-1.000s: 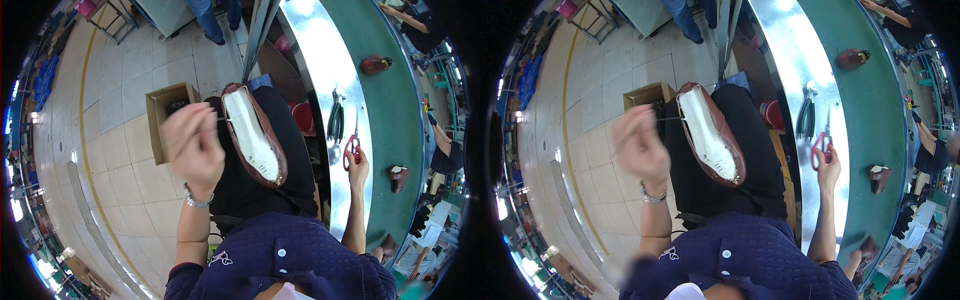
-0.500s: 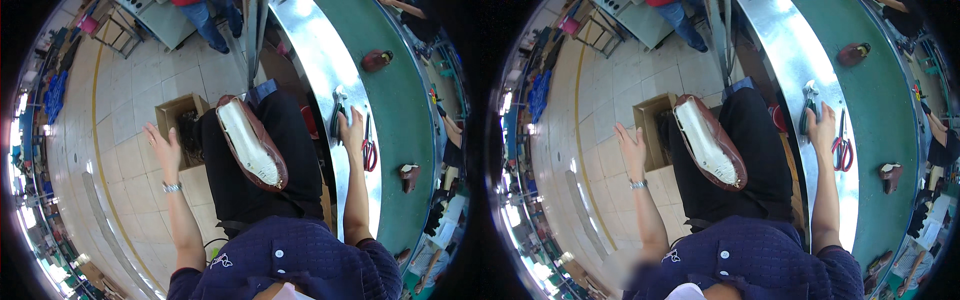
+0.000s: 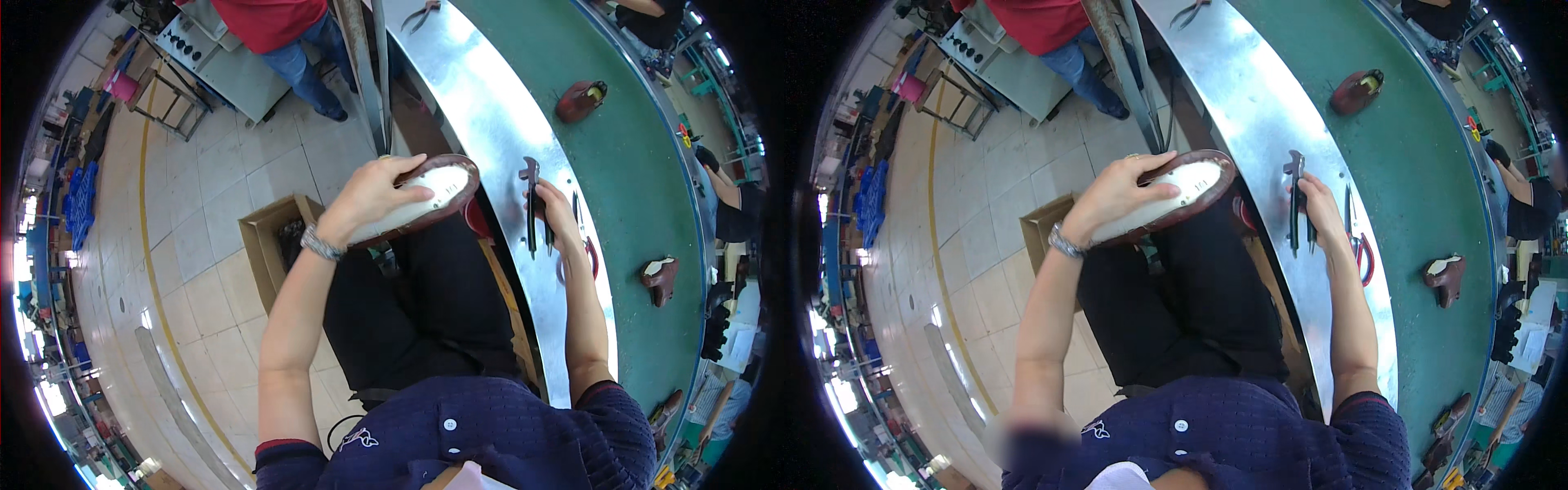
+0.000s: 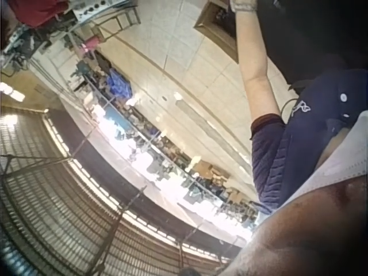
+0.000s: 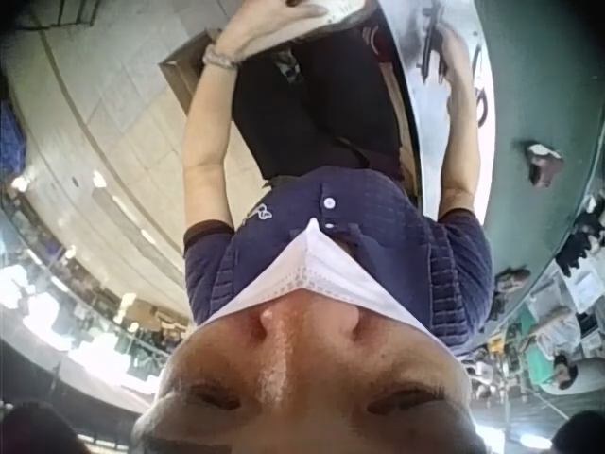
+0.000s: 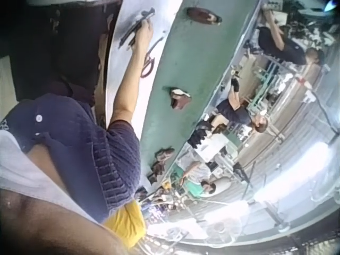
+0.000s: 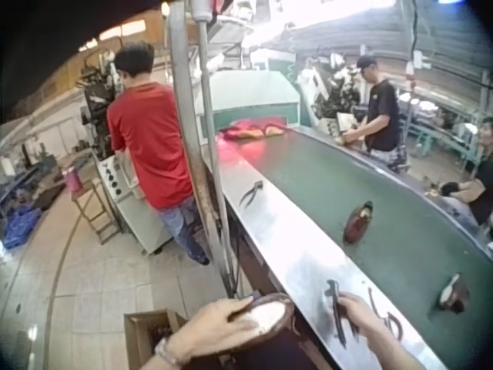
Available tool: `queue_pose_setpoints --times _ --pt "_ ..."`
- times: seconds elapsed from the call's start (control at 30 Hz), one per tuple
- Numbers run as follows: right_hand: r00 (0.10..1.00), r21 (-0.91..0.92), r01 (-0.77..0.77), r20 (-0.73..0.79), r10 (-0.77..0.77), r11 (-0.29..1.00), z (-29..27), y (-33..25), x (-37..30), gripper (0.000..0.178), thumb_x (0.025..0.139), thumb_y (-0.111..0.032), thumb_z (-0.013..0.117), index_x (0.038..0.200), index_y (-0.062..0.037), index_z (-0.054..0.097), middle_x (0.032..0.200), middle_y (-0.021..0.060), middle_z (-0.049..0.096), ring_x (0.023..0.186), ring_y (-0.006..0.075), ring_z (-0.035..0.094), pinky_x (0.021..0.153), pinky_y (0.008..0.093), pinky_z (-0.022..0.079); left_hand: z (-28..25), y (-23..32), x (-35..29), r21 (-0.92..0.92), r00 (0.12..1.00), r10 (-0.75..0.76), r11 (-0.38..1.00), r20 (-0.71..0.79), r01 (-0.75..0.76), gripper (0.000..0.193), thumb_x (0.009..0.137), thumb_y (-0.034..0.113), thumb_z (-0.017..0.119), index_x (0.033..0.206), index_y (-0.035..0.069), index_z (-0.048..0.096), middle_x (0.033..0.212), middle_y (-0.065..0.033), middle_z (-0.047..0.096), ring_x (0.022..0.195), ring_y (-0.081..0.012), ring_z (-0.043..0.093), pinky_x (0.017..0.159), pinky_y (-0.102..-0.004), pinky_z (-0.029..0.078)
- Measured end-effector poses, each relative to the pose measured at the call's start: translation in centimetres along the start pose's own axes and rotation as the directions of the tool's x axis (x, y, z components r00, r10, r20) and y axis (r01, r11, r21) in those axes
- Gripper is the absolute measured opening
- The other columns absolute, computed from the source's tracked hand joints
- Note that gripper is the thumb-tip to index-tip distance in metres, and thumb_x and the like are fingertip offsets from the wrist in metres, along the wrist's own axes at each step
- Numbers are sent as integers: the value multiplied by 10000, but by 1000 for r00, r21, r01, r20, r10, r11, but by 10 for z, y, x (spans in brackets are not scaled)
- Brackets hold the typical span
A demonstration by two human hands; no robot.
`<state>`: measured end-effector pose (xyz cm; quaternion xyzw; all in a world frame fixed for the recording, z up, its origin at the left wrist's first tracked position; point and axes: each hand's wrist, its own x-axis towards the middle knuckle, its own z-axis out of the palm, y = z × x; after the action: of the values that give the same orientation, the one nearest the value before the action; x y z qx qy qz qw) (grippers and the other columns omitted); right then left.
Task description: The person is manually shaping and trimming the upper of a leather shoe onto a last using a pair of pliers and scissors in a factory setting.
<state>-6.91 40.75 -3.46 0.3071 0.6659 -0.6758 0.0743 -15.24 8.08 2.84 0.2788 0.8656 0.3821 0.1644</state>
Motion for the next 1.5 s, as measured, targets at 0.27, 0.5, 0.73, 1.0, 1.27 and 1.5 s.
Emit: queue_pose_setpoints --times 0.27,0.5,0.73,1.0,1.27,1.5 --pt "866 -270 98 497 52 958 18 -73 -50 658 895 -73 610 1488 -48 328 1093 102 682 1007 152 626 949 301 438 21 -3 14 433 929 184 901 -320 -29 307 972 233 513 785 -11 511 712 -211 635 703 -379 658 621 -508 504" --pt "678 -469 297 717 162 832 82 -133 -44 601 933 -111 591 1481 -81 348 1180 66 631 1041 131 594 909 300 465 -9 -22 27 218 912 -121 951 -391 220 314 938 294 572 941 -18 612 723 -220 656 764 -365 672 688 -480 515" --pt "635 -667 281 668 388 690 115 -155 -42 635 969 -134 535 1511 -77 208 972 105 619 730 162 651 677 310 526 47 25 -33 298 920 -22 943 -391 149 1153 609 217 877 1464 -110 176 1241 -270 549 1208 -381 501 1049 -414 365" --pt "656 -533 687 747 -106 494 91 -89 -64 559 957 -59 525 1443 -19 252 681 199 627 565 336 615 566 410 472 64 35 -39 308 862 31 940 -506 147 881 631 54 811 1378 -83 364 1263 -222 551 1217 -356 499 1062 -435 365" --pt "588 -584 808 792 -165 76 85 -99 -65 574 917 -102 573 1409 -10 293 671 232 622 614 414 628 573 479 477 71 30 -46 441 830 173 893 -530 95 757 676 128 793 1327 -75 464 1276 -230 553 1202 -363 516 1048 -443 391" --pt "562 -562 827 827 -19 10 115 -177 -74 558 918 -147 570 1417 -72 334 695 251 634 669 435 639 627 516 498 72 12 -42 600 832 259 793 -490 106 697 769 200 720 1319 -133 449 1308 -287 492 1207 -407 475 1034 -464 390"
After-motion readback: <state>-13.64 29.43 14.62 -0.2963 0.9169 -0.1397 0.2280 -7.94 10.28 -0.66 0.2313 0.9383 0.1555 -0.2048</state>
